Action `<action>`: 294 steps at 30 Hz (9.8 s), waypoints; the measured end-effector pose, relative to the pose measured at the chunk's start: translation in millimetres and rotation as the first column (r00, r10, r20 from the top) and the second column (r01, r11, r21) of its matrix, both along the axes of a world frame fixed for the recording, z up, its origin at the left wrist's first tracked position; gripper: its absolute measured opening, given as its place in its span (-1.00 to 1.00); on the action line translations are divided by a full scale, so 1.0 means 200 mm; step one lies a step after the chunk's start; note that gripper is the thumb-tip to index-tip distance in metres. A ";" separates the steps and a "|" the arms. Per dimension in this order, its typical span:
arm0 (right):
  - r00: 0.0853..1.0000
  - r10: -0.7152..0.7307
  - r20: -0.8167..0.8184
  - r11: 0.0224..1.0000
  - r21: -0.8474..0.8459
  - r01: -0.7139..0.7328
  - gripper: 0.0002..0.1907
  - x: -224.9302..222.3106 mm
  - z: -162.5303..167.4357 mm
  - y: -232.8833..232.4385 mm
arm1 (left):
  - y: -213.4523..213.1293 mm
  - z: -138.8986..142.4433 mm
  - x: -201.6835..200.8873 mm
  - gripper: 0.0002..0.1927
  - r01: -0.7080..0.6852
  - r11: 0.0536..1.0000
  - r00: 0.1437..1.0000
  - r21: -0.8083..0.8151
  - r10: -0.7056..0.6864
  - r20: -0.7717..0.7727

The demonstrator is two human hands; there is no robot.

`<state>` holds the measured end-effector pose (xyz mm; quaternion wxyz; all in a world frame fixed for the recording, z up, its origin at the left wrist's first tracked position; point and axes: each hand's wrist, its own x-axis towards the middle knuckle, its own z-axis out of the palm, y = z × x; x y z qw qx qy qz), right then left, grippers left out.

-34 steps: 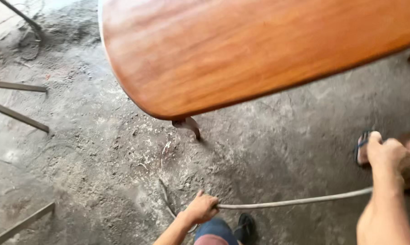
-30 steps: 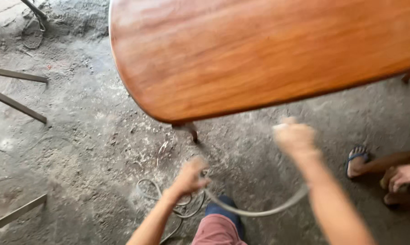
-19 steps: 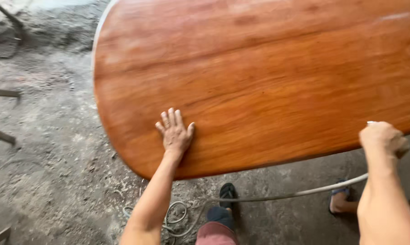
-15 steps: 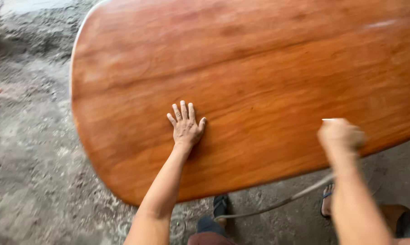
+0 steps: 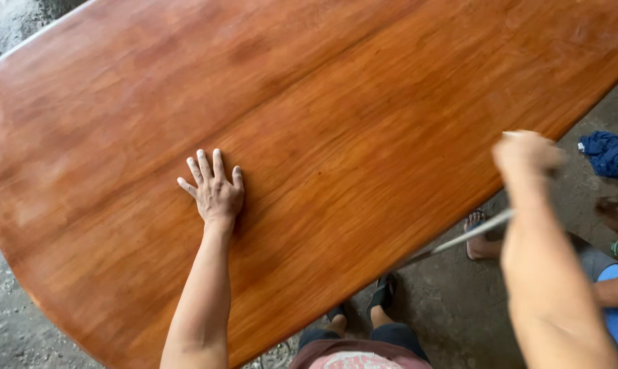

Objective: The person wipes a wooden table top with a blue cloth, picks up pieces of sandpaper from a pile, mixes liquid in a cup at a paint station, attaches a spray gun to an air hose, and sprays a clear finish over the table surface.

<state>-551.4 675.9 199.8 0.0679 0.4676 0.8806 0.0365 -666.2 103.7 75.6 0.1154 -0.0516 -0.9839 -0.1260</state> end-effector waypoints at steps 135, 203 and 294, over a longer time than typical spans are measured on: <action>0.903 0.172 0.394 0.952 -0.302 -0.050 -0.68 0.31 -1.30 5.56 | 6.12 0.16 -0.31 -0.24 0.691 0.722 0.710 -0.042 -0.667 0.227; 0.999 0.018 -0.038 0.868 -0.496 -0.035 -0.54 -2.36 -0.89 5.70 | 6.65 -0.08 -1.51 -0.37 0.406 0.910 0.913 0.081 -0.401 -0.070; 0.093 0.988 0.119 0.138 -0.460 -0.877 -0.36 -2.03 -0.55 5.32 | 6.64 -0.12 -0.32 -0.36 -0.684 0.723 0.730 0.101 0.679 0.082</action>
